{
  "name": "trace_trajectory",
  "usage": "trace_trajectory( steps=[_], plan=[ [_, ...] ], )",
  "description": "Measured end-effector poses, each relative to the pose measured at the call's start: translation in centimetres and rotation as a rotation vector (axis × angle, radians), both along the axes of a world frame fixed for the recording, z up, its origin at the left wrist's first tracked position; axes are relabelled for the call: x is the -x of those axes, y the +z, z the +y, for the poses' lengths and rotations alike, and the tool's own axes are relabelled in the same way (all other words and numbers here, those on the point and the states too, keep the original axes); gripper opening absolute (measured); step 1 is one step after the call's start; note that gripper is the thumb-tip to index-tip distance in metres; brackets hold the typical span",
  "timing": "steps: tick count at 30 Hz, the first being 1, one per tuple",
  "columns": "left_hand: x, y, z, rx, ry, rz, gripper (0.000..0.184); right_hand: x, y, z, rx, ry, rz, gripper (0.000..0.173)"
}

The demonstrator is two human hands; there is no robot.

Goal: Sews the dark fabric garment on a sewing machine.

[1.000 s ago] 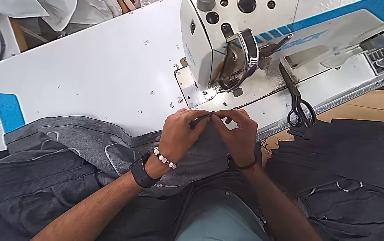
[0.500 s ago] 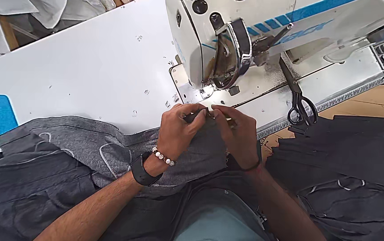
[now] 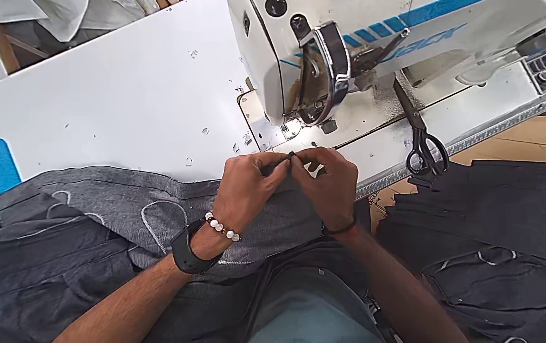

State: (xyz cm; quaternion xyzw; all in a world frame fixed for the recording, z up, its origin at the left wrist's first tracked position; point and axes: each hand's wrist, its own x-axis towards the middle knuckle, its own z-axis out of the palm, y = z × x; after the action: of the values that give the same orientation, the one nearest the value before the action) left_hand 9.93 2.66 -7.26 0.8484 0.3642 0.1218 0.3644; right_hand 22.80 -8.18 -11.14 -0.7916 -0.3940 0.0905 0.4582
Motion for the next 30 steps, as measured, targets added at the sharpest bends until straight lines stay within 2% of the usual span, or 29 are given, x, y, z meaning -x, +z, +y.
trace_trajectory(
  steps=[4, 9, 13, 17, 19, 21, 25, 30],
  plan=[
    [-0.1, 0.1, -0.2, -0.083, 0.004, -0.001, 0.016, 0.9, -0.2, 0.3, -0.050, -0.029, -0.392, 0.009],
    [-0.1, -0.3, -0.3, -0.137, -0.012, -0.022, 0.022, 1.0, 0.5, 0.0, 0.050, 0.040, -0.562, 0.015],
    [-0.4, -0.5, 0.2, -0.099, 0.025, -0.044, 0.022, 0.7, 1.0, -0.1, 0.081, 0.098, -0.542, 0.017],
    [-0.7, 0.3, 1.2, 0.134, 0.099, -0.014, 0.024, 0.4, 0.6, 0.0, 0.116, 0.071, -0.265, 0.016],
    [-0.8, 0.4, 1.7, 0.158, 0.082, 0.020, 0.028, 0.1, 0.2, 0.5, 0.166, 0.038, -0.186, 0.013],
    [-0.8, -0.1, 1.9, 0.086, 0.045, 0.028, 0.029, 0.4, -0.4, 1.1, 0.185, 0.021, -0.282, 0.013],
    [-0.6, -1.4, 1.8, -0.264, -0.069, -0.007, 0.016, 0.9, -1.3, 1.4, 0.174, 0.040, -0.554, 0.017],
    [-0.7, -3.7, 2.8, -0.585, -0.226, -0.084, 0.017, 1.4, -0.6, 0.9, 0.304, 0.145, -0.637, 0.021]
  ],
)
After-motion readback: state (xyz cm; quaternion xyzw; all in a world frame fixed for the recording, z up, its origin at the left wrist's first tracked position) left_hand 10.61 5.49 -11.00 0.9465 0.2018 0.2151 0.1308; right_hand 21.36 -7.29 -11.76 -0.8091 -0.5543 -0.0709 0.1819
